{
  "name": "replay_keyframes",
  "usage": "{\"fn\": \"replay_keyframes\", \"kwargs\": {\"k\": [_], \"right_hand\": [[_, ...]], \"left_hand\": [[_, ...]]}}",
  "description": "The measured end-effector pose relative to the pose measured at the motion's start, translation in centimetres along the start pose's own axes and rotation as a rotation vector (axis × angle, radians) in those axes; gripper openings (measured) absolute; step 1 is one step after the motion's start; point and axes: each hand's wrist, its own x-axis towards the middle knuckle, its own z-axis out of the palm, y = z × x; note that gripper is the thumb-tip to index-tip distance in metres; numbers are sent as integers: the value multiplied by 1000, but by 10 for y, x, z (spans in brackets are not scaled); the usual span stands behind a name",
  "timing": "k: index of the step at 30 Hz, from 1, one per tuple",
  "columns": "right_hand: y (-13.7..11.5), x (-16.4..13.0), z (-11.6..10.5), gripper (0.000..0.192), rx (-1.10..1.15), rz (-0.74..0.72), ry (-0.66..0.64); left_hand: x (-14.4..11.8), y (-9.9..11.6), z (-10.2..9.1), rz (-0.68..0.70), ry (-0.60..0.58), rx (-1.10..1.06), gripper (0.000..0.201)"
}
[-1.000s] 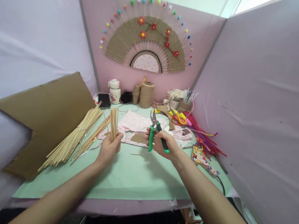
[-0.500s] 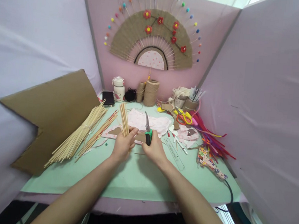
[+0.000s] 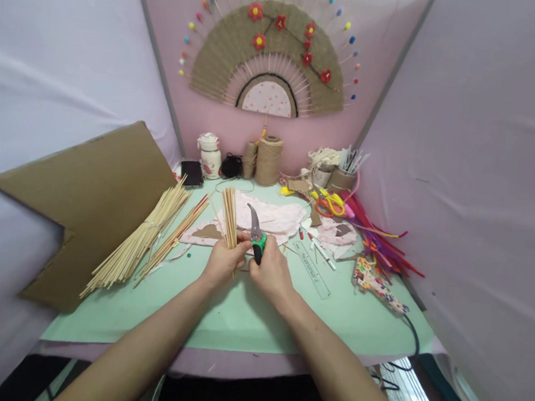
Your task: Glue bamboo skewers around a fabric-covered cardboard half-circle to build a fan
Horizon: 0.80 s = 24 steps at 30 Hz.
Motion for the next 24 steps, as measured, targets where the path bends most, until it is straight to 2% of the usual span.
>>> {"fn": "replay_keyframes", "kwargs": {"k": [4, 10, 18, 24], "right_hand": [[-1, -6, -1, 28, -34, 15, -8], [-9, -14, -2, 35, -92, 34, -11], [-8, -14, -3, 34, -193, 89, -79], [-9, -15, -4, 32, -233, 85, -81]], "left_hand": [[-1, 4, 0, -37, -24, -4, 44], [1, -2, -2, 77, 92, 151, 40], [3, -11, -5, 92, 75, 224, 23], [4, -16, -7, 123, 128, 235, 20]]}}
